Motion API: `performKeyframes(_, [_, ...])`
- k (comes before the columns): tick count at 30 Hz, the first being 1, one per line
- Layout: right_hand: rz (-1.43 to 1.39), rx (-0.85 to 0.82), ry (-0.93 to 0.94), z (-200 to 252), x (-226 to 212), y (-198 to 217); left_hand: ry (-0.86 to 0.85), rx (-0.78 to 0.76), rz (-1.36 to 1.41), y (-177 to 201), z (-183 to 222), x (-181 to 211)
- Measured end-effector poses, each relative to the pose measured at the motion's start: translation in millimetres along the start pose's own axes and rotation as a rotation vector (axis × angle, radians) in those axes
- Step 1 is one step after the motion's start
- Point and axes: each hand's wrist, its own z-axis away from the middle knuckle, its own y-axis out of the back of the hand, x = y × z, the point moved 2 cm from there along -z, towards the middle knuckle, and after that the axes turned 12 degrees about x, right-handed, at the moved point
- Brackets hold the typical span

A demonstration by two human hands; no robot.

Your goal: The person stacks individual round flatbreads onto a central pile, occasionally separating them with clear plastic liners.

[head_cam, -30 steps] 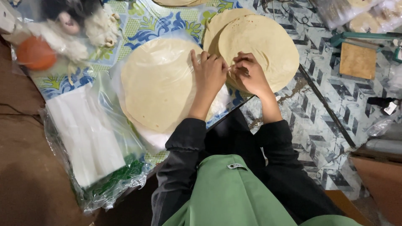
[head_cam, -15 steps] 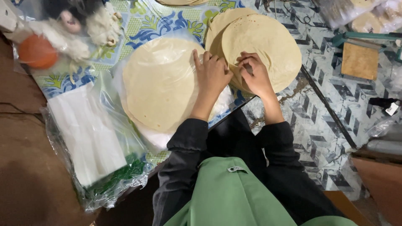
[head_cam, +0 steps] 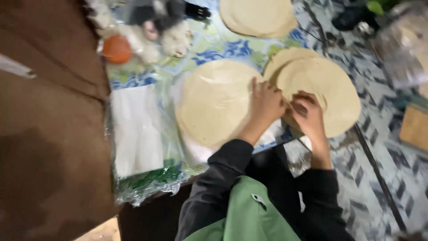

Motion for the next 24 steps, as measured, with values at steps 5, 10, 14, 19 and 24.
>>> performKeyframes(5, [0.023, 0.211, -0.213, -2.8, 2.7, 10.8, 0.002, -0.062, -0.047, 13.4, -0.4, 7.7])
performKeyframes(10, [0.339, 0.254, -0.105, -13.3, -18.1, 0.2, -0.002, 0.076, 0.029, 3.3, 3.9, 5.5])
performKeyframes(14, [0.502, 0.132, 0.130, -14.0, 0.0, -15.4, -0.020, 0.059, 0.008, 9.0, 2.3, 7.3])
performKeyframes(19, [0.500, 0.216, -0.101, -30.9, 14.5, -9.2, -0.010, -0.007, -0.012, 10.1, 2.4, 7.1])
performKeyframes(24, [0.598, 0.117, 0.024, -53.5, 3.2, -22.0, -0.046, 0.147, 0.008, 13.6, 0.3, 10.2])
